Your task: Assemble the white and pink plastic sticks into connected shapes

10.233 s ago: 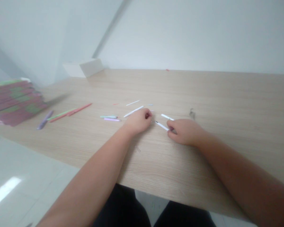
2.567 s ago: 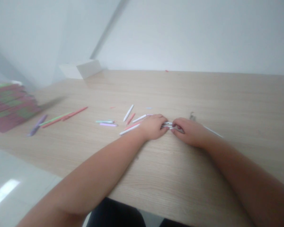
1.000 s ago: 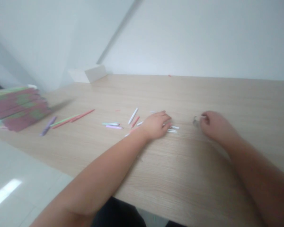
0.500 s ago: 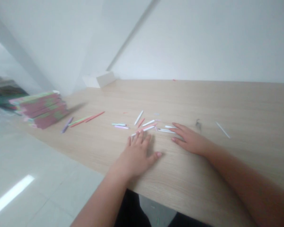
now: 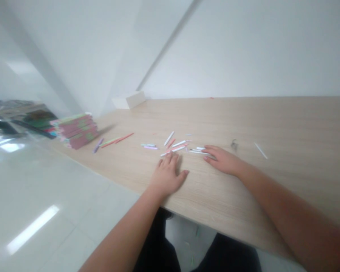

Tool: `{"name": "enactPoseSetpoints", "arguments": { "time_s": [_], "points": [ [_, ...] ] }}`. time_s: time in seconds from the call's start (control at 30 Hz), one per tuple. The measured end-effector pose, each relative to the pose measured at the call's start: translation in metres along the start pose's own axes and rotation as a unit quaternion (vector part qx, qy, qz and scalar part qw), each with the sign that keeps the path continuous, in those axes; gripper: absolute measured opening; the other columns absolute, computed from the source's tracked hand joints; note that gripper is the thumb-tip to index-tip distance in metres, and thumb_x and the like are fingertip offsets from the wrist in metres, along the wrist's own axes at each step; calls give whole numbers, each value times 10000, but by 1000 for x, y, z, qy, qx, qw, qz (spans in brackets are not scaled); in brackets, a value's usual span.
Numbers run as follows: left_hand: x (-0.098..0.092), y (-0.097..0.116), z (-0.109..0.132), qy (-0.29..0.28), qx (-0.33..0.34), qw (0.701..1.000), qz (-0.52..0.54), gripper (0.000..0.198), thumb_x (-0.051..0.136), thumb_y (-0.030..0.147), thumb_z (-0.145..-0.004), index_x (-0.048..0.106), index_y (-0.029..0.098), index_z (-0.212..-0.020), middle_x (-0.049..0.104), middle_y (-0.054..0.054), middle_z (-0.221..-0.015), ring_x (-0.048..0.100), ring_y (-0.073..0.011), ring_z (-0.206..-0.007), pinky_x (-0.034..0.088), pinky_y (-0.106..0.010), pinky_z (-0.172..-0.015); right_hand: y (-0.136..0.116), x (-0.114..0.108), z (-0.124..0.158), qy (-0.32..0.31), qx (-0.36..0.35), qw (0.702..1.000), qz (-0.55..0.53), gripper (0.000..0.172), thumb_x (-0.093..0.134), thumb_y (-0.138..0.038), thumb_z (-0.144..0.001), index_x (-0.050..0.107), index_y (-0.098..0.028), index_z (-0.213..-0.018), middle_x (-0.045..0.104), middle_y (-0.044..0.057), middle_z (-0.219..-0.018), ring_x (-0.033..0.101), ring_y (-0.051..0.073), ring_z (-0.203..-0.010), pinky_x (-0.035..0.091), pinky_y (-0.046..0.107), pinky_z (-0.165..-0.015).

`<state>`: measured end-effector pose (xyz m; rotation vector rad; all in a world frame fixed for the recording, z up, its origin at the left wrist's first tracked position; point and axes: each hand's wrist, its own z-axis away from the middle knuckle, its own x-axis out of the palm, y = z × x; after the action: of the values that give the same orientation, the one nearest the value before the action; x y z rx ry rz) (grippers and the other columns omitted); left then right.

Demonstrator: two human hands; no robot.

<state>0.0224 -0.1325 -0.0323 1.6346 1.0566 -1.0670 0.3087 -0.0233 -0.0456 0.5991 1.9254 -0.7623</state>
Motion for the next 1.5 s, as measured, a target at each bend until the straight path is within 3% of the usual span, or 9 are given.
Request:
{"name": "enactPoseSetpoints", "arguments": {
  "time_s": [0.17,0.3,0.43,0.53,0.7,0.9,1.1,1.33,1.5],
  "points": [
    [-1,0,-8,1,-22,1000,10,824,479,674,-965,366,172,-1608,266,-178,-1728,231,-312,-1618,229,-537,-1306,3,5,-1,11,1,1000,-12,441,537,-434,-1018,695,-215,-1366,655,160,-1451,603,331,-1366,452,554,-1173],
    [-1,-5,-19,10,-25,999,17,842,507,688,-943,324,227,-1623,223,-140,-1748,200,-315,-1626,218,-602,-1294,5,5,0,7,3,1000,-17,462,514,-449,-1022,691,-195,-1365,651,168,-1452,604,333,-1363,447,548,-1180],
    [4,-15,-43,32,-19,999,16,910,556,698,-909,217,315,-1662,171,-45,-1769,148,-318,-1637,114,-643,-1305,7,2,2,2,8,1000,-20,482,509,-459,-1019,688,-171,-1363,652,178,-1446,604,333,-1362,445,536,-1185],
    [8,-21,-63,11,-22,1000,8,918,508,755,-904,277,269,-1649,208,-77,-1758,149,-329,-1635,63,-669,-1298,9,1,2,-2,13,1000,-20,476,506,-461,-1021,687,-179,-1359,647,174,-1453,598,332,-1368,441,540,-1187],
    [12,-26,-90,-9,15,1000,2,872,423,803,-917,358,280,-1612,267,-114,-1738,179,-327,-1629,140,-672,-1282,7,-1,2,7,17,999,-26,431,533,-418,-1004,681,-185,-1335,686,164,-1387,635,339,-1303,472,543,-1150],
    [20,-29,-114,-5,93,995,24,735,498,716,-936,463,305,-1544,450,-79,-1645,278,-312,-1595,224,-609,-1284,-4,-5,0,7,23,1000,-18,418,530,-393,-1009,656,-211,-1364,707,151,-1323,649,343,-1238,491,549,-1101],
    [19,-29,-117,2,155,986,59,552,509,584,-984,604,283,-1437,587,-68,-1505,348,-315,-1562,325,-516,-1263,-5,-7,0,-2,40,999,-19,350,548,-358,-1001,703,-239,-1291,735,134,-1238,668,335,-1161,517,543,-1051],
    [13,-30,-116,-15,179,979,91,467,537,518,-986,668,265,-1356,645,-72,-1427,410,-293,-1530,288,-485,-1301,-10,-12,2,-10,59,998,-16,313,535,-353,-1006,734,-234,-1217,749,114,-1196,682,314,-1126,528,497,-1029],
    [10,-27,-114,-19,187,976,110,439,548,463,-986,685,236,-1335,674,-87,-1375,431,-301,-1515,332,-478,-1280,-14,-16,3,-19,51,999,-5,312,516,-335,-1018,732,-221,-1211,758,111,-1180,691,302,-1110,534,487,-1022]
  ]
}}
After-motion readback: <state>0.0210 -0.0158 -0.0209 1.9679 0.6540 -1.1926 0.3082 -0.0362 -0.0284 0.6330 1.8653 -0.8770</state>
